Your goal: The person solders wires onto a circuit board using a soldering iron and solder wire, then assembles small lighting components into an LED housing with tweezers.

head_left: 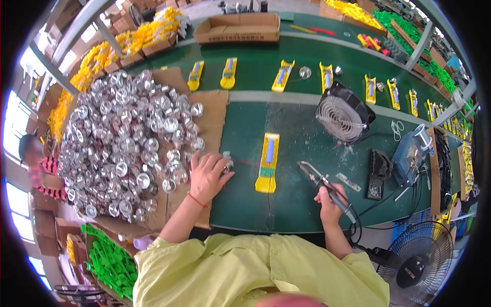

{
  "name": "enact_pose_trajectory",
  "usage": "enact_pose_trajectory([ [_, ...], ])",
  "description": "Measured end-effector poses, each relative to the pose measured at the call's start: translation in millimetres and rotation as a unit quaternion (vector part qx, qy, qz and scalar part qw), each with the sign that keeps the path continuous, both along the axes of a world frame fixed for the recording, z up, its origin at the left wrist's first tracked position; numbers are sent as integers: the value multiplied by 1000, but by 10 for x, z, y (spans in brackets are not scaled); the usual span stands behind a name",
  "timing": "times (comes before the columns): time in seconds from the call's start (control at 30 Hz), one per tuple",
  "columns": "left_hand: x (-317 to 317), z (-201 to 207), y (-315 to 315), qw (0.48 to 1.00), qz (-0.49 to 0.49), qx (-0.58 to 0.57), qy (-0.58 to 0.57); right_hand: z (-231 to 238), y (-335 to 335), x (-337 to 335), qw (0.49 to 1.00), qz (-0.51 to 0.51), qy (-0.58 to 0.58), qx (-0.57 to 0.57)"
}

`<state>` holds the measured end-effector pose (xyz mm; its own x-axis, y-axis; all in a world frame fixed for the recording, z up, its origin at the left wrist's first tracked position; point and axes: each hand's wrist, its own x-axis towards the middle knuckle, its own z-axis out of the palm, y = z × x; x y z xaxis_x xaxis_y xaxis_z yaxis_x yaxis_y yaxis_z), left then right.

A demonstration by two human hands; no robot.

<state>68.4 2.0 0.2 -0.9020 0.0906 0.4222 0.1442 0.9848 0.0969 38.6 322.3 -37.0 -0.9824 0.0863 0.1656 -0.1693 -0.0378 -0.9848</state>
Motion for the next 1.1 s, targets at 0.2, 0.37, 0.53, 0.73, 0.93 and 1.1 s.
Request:
enact_pose_trajectory([
  [0.2, 147, 93, -129, 997, 20, 69, 2, 90, -27, -8, 1000, -5, -4, 16],
  [0.37, 100, 45, -183, 983, 103, 152, -19, 31, -32, -38, 1000, 9, 0, 22],
  [0.53, -260, 263, 218, 998, -5, 62, 2, 74, -3, 67, 1000, 24, -1, -15],
  [0.73, -423, -288, 41, 992, 42, -113, -36, 58, -49, 112, 998, 48, -35, 21],
  [0.93, -580, 2, -426, 984, 66, 164, 29, 134, 75, 150, 998, 40, -52, -12],
  [1.1, -358, 604, -31, 942, 45, 305, 135, 136, -33, 87, 996, 60, -70, -14],
])
